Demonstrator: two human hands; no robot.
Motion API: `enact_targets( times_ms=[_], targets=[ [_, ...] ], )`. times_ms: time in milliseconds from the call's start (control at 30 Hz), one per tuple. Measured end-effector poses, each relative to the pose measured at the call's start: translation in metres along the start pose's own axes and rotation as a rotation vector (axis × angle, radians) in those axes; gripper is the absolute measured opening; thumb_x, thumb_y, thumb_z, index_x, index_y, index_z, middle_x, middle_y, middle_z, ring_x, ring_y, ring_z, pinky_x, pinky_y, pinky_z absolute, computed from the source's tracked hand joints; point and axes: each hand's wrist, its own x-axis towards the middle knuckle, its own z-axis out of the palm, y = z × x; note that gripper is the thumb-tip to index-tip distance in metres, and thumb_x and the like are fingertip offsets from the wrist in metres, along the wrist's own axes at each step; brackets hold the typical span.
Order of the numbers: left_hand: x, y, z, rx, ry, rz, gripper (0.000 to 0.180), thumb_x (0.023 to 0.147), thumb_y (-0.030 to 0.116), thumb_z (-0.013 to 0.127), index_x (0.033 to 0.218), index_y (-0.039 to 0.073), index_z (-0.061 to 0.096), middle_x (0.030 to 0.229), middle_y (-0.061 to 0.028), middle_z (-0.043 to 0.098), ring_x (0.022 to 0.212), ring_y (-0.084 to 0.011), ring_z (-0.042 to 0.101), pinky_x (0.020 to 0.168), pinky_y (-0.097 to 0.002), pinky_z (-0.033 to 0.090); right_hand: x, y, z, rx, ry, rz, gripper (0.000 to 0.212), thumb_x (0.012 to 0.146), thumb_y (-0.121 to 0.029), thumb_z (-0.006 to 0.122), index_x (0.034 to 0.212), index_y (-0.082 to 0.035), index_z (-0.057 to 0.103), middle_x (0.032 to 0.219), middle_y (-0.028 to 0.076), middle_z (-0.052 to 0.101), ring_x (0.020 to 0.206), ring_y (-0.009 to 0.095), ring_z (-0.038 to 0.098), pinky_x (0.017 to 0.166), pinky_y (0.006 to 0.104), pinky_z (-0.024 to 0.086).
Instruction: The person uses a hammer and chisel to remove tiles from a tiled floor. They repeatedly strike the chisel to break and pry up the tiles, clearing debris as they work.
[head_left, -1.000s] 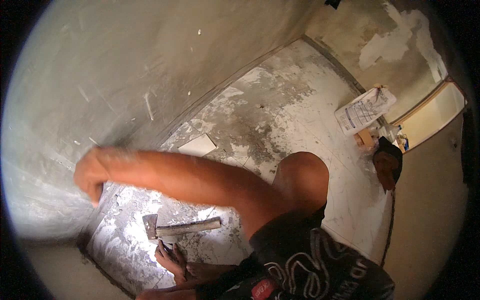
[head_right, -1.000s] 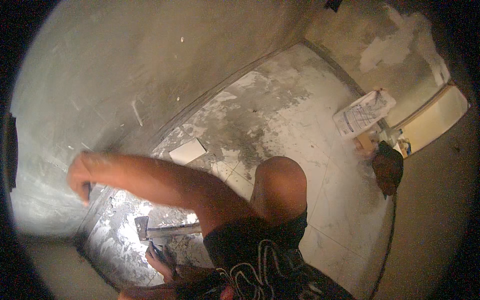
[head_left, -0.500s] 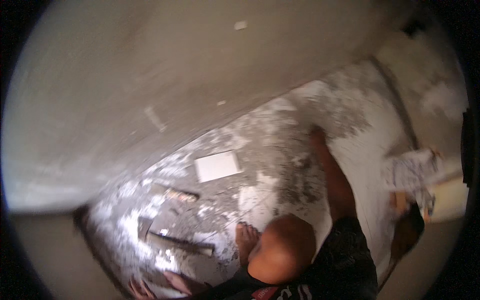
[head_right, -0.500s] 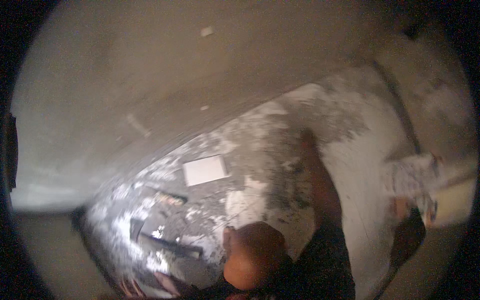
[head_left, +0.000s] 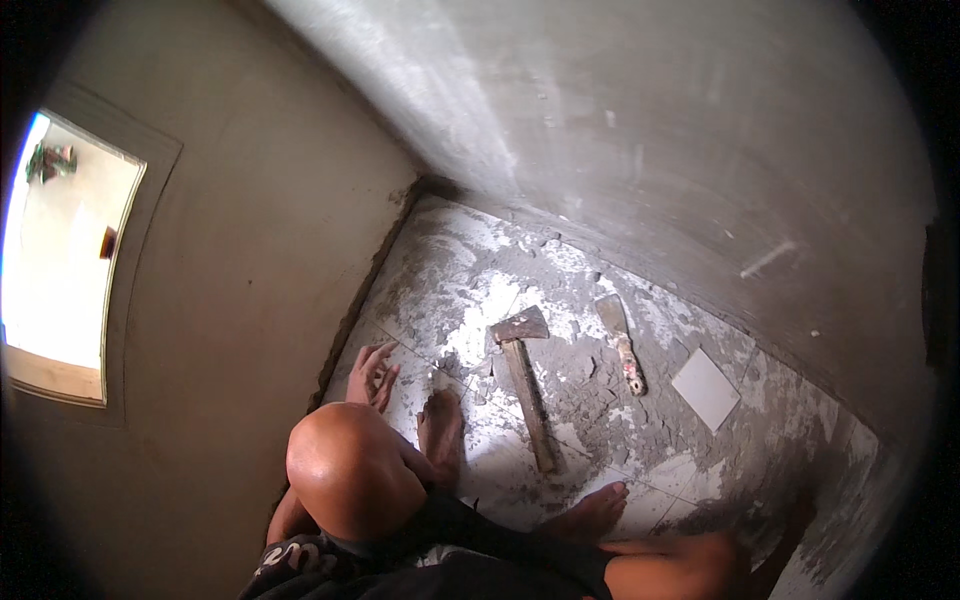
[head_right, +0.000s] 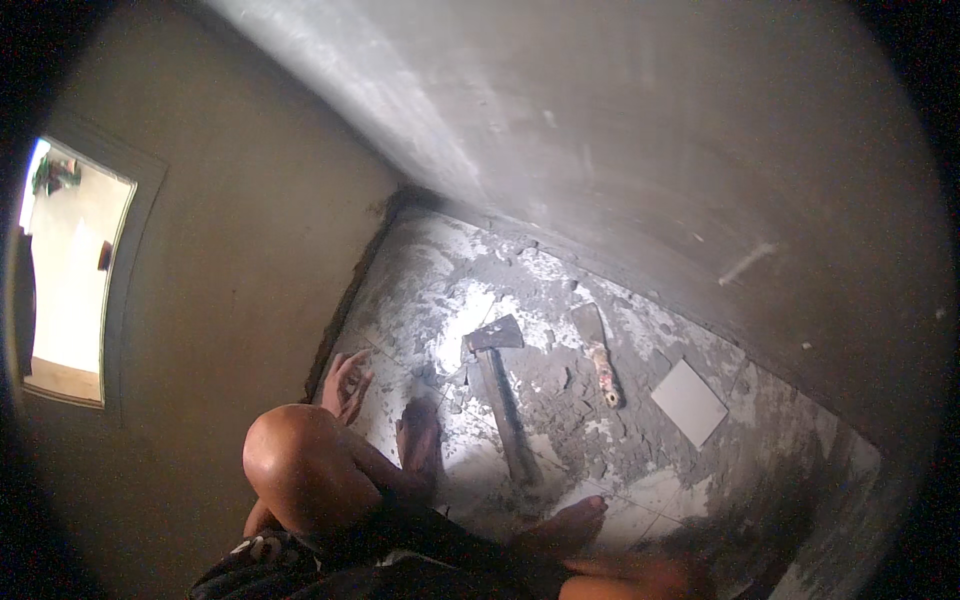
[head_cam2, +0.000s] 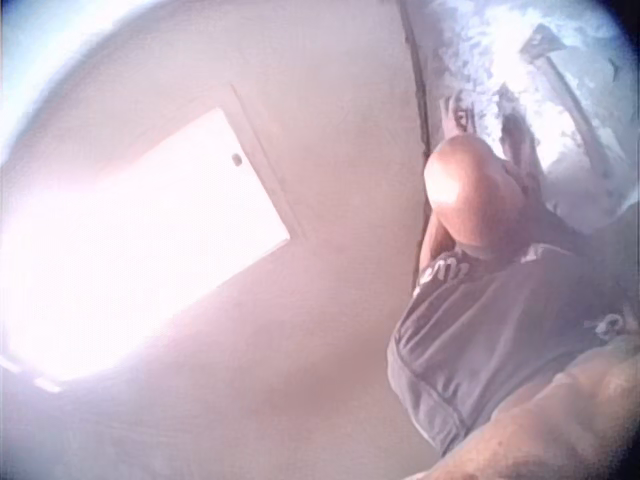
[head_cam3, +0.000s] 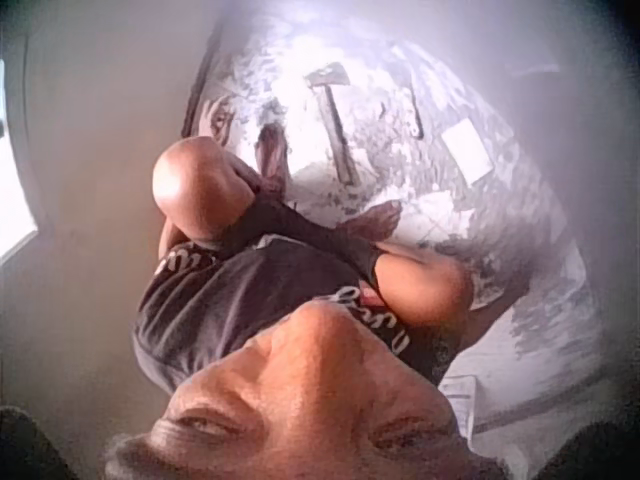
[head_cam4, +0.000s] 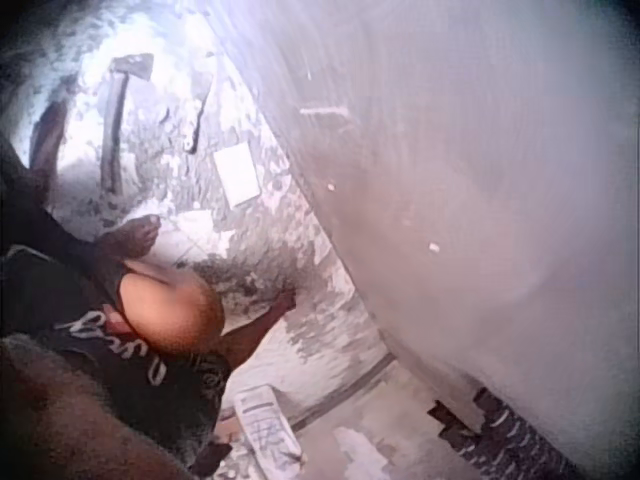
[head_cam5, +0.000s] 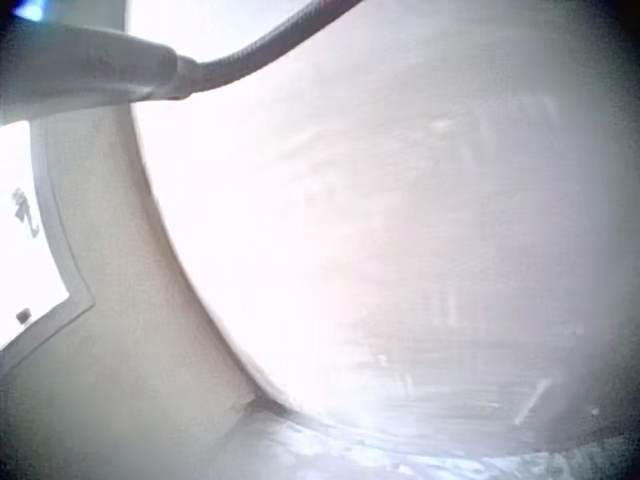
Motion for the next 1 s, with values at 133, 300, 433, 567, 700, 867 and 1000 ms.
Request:
enact_targets(
  times_ms=[133, 300, 433, 567, 700, 867, 1000],
  targets=[
    [0.03, 0.004, 0.042, -0.169, -0.052, 0.161, 0.034, 0.095, 0.023, 0.062, 0.124, 0.006, 0.06, 0.111, -0.0135, 0.059, 0.093, -0.0237, 0.059, 0.081, -0.0349, 0.05, -0.037, 0.003, -0.068, -0.04, -0.031, 0.047, 0.026, 0.084, -0.023, 0.065, 0.083, 0.002, 0.068, 0.066, 0.012, 0.063, 0.065, 0.02, 0.059, 0.062, 0.0384, 0.047],
    [0.065, 0.051, 0.085, -0.445, -0.45, 0.258, 0.042, 0.098, 0.038, 0.055, 0.125, 0.006, 0.062, 0.107, -0.0159, 0.061, 0.097, -0.0258, 0.06, 0.086, -0.0381, 0.048, -0.148, -0.128, -0.188, -0.103, -0.162, -0.114, 0.021, 0.082, -0.018, 0.067, 0.085, 0.002, 0.069, 0.066, 0.011, 0.063, 0.066, 0.018, 0.059, 0.062, 0.0367, 0.047],
    [0.081, 0.089, 0.122, -0.675, -0.805, 0.418, 0.052, 0.1, 0.044, 0.049, 0.127, 0.0, 0.059, 0.12, -0.0191, 0.061, 0.111, -0.0298, 0.059, 0.097, -0.0383, 0.046, -0.24, -0.307, -0.222, -0.164, -0.36, -0.519, 0.018, 0.081, -0.015, 0.069, 0.088, 0.002, 0.07, 0.065, 0.009, 0.064, 0.066, 0.017, 0.06, 0.062, 0.0354, 0.047],
    [0.067, 0.097, 0.143, -0.97, -0.984, 0.231, 0.058, 0.102, 0.047, 0.043, 0.135, 0.0, 0.051, 0.122, -0.0164, 0.062, 0.114, -0.0264, 0.057, 0.1, -0.0355, 0.045, -0.295, -0.481, -0.12, -0.013, -0.571, -1.048, 0.026, 0.088, -0.025, 0.065, 0.09, 0.001, 0.065, 0.071, 0.01, 0.052, 0.063, 0.02, 0.054, 0.06, 0.0366, 0.042],
    [0.081, 0.09, 0.137, -1.517, -0.847, -0.194, 0.056, 0.103, 0.045, 0.04, 0.142, 0.004, 0.039, 0.118, -0.0106, 0.063, 0.111, -0.0179, 0.057, 0.096, -0.0323, 0.049, -0.357, -0.568, -0.013, 0.421, -0.717, -0.917, 0.015, 0.095, -0.009, 0.06, 0.103, 0.003, 0.065, 0.081, 0.005, 0.059, 0.071, 0.01, 0.057, 0.063, 0.0275, 0.047],
    [0.13, 0.046, 0.11, -1.674, -0.513, -0.502, 0.035, 0.102, 0.024, 0.05, 0.132, 0.004, 0.049, 0.093, -0.0043, 0.061, 0.084, -0.0128, 0.062, 0.071, -0.0283, 0.055, -0.389, -0.62, 0.065, 0.619, -0.583, -1.095, 0.025, 0.095, -0.019, 0.062, 0.105, 0.003, 0.065, 0.096, 0.012, 0.061, 0.084, 0.017, 0.063, 0.071, 0.032, 0.051],
    [0.191, -0.013, 0.083, -1.579, -0.454, -0.429, 0.028, 0.101, 0.019, 0.051, 0.125, 0.006, 0.053, 0.093, -0.0045, 0.061, 0.074, -0.0113, 0.063, 0.06, -0.027, 0.057, -0.377, -0.616, 0.099, 0.037, -0.265, -0.86, 0.047, 0.091, -0.035, 0.066, 0.11, 0.007, 0.059, 0.104, 0.024, 0.06, 0.097, 0.043, 0.06, 0.084, 0.0493, 0.048]
  ],
)
